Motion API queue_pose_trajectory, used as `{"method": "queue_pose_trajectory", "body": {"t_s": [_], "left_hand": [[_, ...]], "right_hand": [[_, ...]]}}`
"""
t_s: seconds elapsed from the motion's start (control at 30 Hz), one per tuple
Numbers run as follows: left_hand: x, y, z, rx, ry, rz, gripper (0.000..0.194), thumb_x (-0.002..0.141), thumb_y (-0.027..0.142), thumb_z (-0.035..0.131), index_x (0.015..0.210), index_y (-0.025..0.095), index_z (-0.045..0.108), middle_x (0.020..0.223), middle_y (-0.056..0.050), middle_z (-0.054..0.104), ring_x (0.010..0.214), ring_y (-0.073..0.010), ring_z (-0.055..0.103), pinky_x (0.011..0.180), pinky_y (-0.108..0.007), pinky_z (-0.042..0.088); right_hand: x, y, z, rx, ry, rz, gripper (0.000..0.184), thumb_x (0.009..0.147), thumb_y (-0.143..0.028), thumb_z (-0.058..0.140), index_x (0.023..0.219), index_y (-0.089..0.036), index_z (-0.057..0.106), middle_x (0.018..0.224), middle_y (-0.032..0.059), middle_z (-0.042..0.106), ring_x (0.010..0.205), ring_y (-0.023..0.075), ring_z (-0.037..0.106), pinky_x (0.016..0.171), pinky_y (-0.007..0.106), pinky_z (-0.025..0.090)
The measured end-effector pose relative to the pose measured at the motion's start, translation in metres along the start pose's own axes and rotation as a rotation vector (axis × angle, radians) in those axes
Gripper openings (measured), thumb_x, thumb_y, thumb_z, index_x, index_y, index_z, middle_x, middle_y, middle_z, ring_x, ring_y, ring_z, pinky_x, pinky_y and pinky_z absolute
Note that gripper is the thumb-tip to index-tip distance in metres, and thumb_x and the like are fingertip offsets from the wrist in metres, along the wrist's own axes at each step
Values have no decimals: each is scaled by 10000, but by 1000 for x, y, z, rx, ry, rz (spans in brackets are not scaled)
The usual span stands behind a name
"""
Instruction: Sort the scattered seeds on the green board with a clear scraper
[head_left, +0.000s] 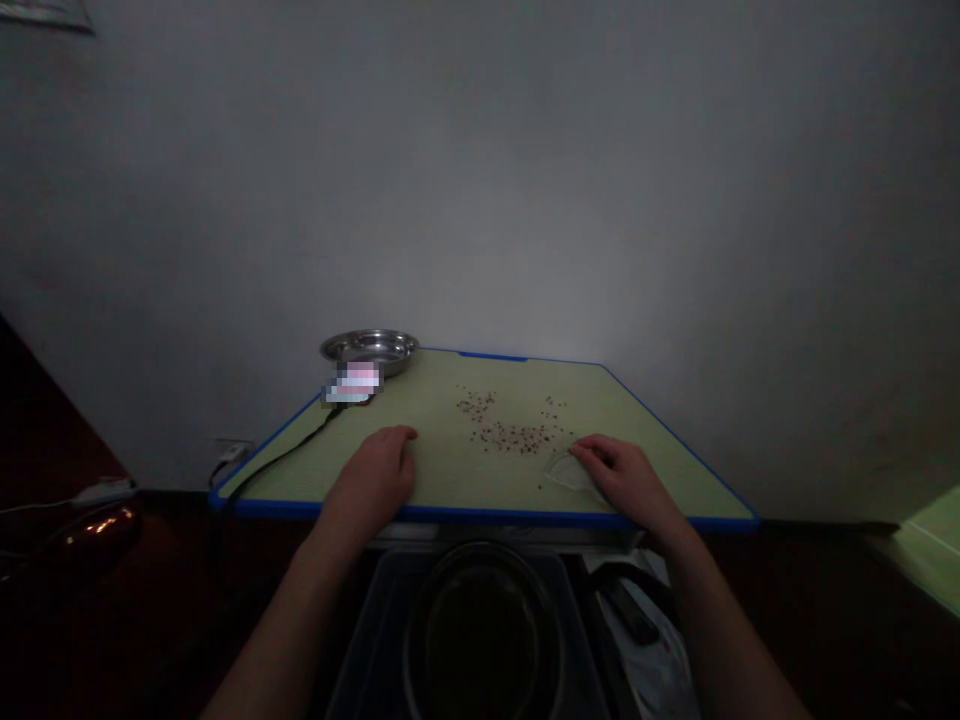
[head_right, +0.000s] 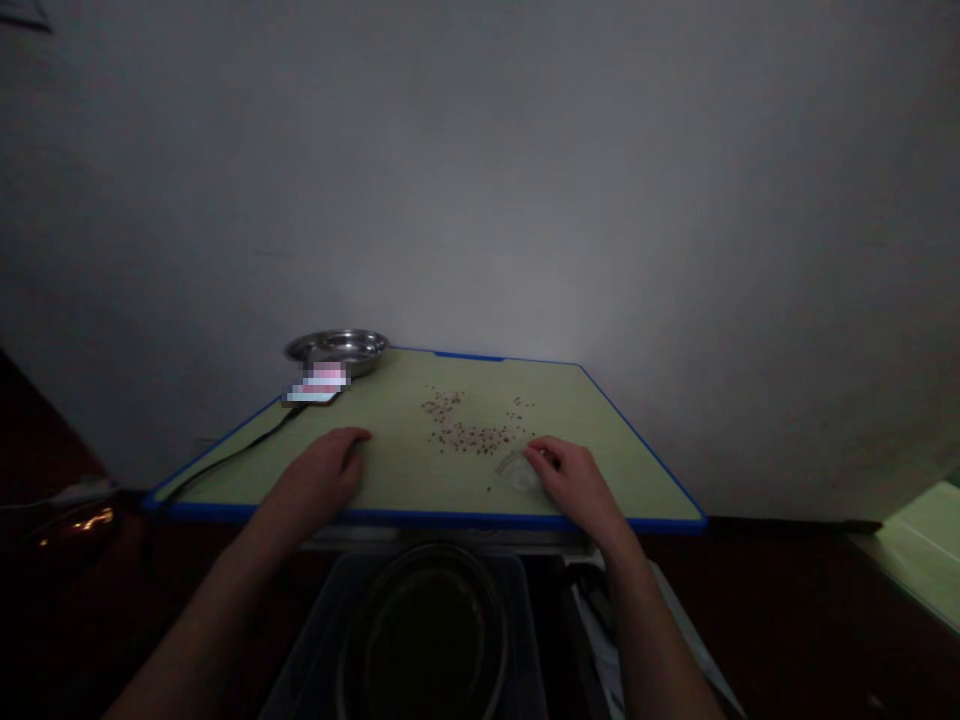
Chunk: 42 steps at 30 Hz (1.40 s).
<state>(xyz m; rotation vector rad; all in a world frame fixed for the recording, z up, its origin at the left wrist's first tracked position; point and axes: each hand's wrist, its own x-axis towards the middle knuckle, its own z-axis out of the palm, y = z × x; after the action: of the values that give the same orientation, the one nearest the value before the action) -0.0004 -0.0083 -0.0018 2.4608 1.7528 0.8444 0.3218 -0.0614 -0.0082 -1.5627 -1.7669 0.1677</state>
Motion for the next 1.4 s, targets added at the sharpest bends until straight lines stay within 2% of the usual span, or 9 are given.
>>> {"method": "queue_pose_trajectory", "body": {"t_s": [0.17,0.37,0.57,0.83,0.93,1.07,1.2,1.3,1.4], "left_hand": [[-1,0,0,-2,28,2,390,834,188,343,1125,95,585,1137,-151,639,1092,-251,577,993,-404,434],[-2,1,0,2,28,8,384,821,169,358,1122,96,585,1127,-149,642,1086,-246,580,987,-400,439],[-2,0,2,1,21,12,378,837,174,350,1133,115,578,1134,-138,639,1085,-237,577,987,-387,435],[-2,1,2,1,13,3,373,837,181,357,1129,111,579,1129,-140,636,1084,-241,574,987,-388,431],[-3,2,0,-7,13,0,375,837,187,356,1128,109,580,1134,-139,634,1084,-240,574,988,-387,431],[-3,2,0,-10,12,0,379,834,173,348,1124,103,582,1126,-145,637,1075,-245,576,986,-401,432],[-3,2,-1,-7,18,-2,375,835,168,351,1124,105,581,1133,-143,637,1088,-243,572,992,-396,427],[-2,3,-1,2,11,-4,372,839,171,350,1123,112,582,1132,-138,640,1090,-239,574,992,-386,427],[-2,2,-1,6,18,0,376,840,179,350,1126,110,585,1131,-142,642,1090,-242,578,989,-389,434]], "right_hand": [[0,-1,-1,-31,20,10,296,877,-377,471,848,-177,689,796,64,723,728,215,639,663,307,437],[-7,-11,0,-13,-52,-22,308,871,-398,484,835,-176,695,658,28,684,610,186,603,578,282,419],[-20,-24,4,28,-57,-10,314,883,-405,469,834,-188,691,740,44,719,681,195,639,616,286,445],[-28,-34,5,62,-101,-27,270,877,-381,496,837,-199,691,737,31,716,655,185,631,621,286,450],[-29,-34,6,99,-63,-11,301,874,-411,489,814,-201,695,772,36,724,698,190,638,634,278,462],[-23,-21,-3,29,89,46,333,852,-451,487,803,-194,694,779,50,728,733,210,647,662,289,469],[-3,6,-20,-87,233,134,369,846,-458,466,841,-164,689,791,90,724,724,233,640,657,319,454],[16,27,-32,-199,256,186,357,855,-436,461,879,-169,697,807,96,720,728,238,639,651,328,438],[36,43,-39,-304,216,226,306,876,-393,478,876,-180,698,782,95,705,713,227,628,642,327,433]]}}
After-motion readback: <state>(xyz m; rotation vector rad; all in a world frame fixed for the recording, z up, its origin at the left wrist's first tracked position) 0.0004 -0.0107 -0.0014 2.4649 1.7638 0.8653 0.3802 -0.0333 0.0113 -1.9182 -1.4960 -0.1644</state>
